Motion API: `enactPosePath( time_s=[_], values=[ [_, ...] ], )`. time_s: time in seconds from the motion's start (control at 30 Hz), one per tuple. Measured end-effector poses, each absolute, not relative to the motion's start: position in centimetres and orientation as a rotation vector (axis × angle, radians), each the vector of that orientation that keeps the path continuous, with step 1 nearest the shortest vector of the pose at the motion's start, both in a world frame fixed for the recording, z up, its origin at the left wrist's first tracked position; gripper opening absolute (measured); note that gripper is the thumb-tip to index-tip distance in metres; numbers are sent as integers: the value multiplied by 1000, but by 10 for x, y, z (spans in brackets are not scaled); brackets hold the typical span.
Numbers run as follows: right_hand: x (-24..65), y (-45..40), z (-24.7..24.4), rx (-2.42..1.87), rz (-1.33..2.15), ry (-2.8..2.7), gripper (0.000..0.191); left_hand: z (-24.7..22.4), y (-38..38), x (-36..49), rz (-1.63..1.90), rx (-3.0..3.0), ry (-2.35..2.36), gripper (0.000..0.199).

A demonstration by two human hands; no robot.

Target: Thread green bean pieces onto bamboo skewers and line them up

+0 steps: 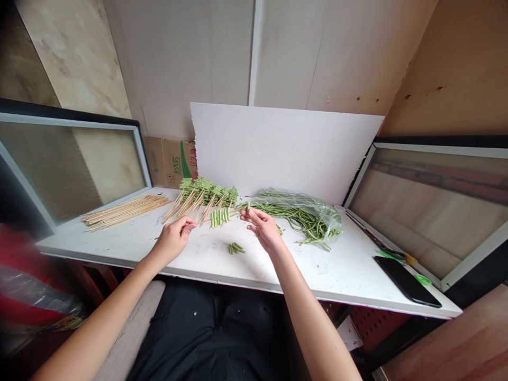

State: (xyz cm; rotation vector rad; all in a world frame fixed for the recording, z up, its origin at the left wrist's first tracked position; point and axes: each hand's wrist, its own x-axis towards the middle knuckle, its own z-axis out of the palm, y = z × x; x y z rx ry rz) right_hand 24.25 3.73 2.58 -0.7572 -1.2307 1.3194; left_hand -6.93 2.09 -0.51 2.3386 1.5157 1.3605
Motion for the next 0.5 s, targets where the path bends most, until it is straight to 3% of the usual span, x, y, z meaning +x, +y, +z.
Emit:
enactPosePath(
  time_s=[0.5],
  values=[
    [239,37,25,-736,1326,-1178,43,-6,19,-68,1313,2328,1536,23]
  ],
)
